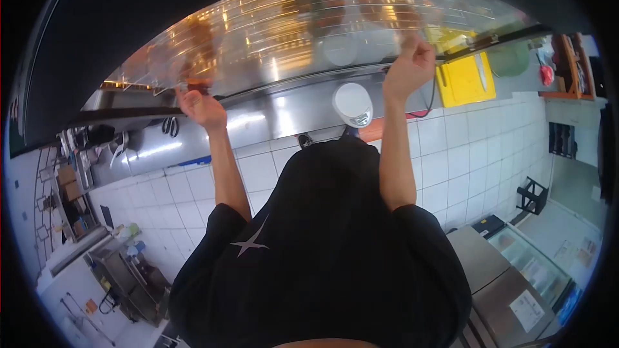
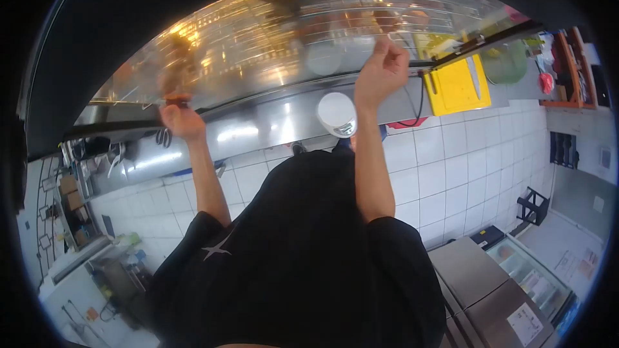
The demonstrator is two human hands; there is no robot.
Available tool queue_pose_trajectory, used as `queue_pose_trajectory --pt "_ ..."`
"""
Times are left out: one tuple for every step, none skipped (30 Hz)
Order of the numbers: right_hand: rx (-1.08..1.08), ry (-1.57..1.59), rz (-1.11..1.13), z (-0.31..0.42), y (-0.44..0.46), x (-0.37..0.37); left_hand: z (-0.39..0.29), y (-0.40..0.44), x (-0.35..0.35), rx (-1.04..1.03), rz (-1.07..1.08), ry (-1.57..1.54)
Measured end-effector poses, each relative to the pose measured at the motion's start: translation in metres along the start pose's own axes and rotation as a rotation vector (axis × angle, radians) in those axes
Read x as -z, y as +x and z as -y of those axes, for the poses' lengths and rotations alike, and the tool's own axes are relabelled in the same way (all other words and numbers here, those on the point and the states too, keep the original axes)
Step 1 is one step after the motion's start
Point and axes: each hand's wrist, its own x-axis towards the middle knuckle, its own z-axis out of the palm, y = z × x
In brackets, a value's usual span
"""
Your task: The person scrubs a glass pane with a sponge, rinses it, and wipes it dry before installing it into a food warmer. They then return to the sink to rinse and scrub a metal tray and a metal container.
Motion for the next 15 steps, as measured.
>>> queue_pose_trajectory --pt "0.026 0.029 -0.004 -0.001 -0.001 -0.001 -0.004 0.0 0.0 0.024 0.051 -0.004" --pt "0.018 0.038 0.009 -0.001 -0.002 -0.001 -0.006 0.0 -0.001 0.047 0.1 -0.013" --pt "-0.006 0.036 0.013 0.001 -0.003 -0.002 -0.006 0.003 0.001 0.051 0.121 -0.004" --pt "-0.028 0.033 0.015 0.004 -0.005 -0.002 -0.008 0.004 0.004 0.047 0.112 0.003" --pt "-0.011 0.031 0.034 0.006 -0.006 -0.002 -0.01 0.004 0.007 0.067 0.129 -0.006" --pt "-0.012 0.036 0.04 0.006 -0.007 -0.002 -0.013 0.006 0.006 0.082 0.149 -0.018" --pt "-0.011 0.022 0.052 0.007 -0.008 -0.003 -0.015 0.009 0.005 0.074 0.148 -0.018" --pt "-0.011 0.002 0.062 0.008 -0.01 -0.003 -0.018 0.01 0.003 0.058 0.143 -0.012" --pt "-0.011 -0.001 0.059 0.007 -0.012 -0.003 -0.02 0.009 0.002 0.046 0.14 -0.008" --pt "-0.006 0.015 0.053 0.004 -0.012 -0.003 -0.017 0.009 0.006 0.051 0.142 -0.015" --pt "0.001 0.027 0.045 0.001 -0.011 -0.003 -0.014 0.01 0.013 0.052 0.146 0.003" --pt "-0.019 0.055 0.034 -0.002 -0.012 -0.004 -0.01 0.012 0.019 0.057 0.151 0.018" --pt "-0.033 0.078 0.018 -0.002 -0.014 -0.005 -0.01 0.011 0.021 0.073 0.138 0.002" --pt "-0.027 0.047 0.025 -0.003 -0.014 -0.004 -0.007 0.011 0.026 0.054 0.135 -0.012" --pt "-0.016 0.014 0.025 -0.002 -0.015 -0.004 -0.004 0.012 0.033 0.035 0.135 -0.032"
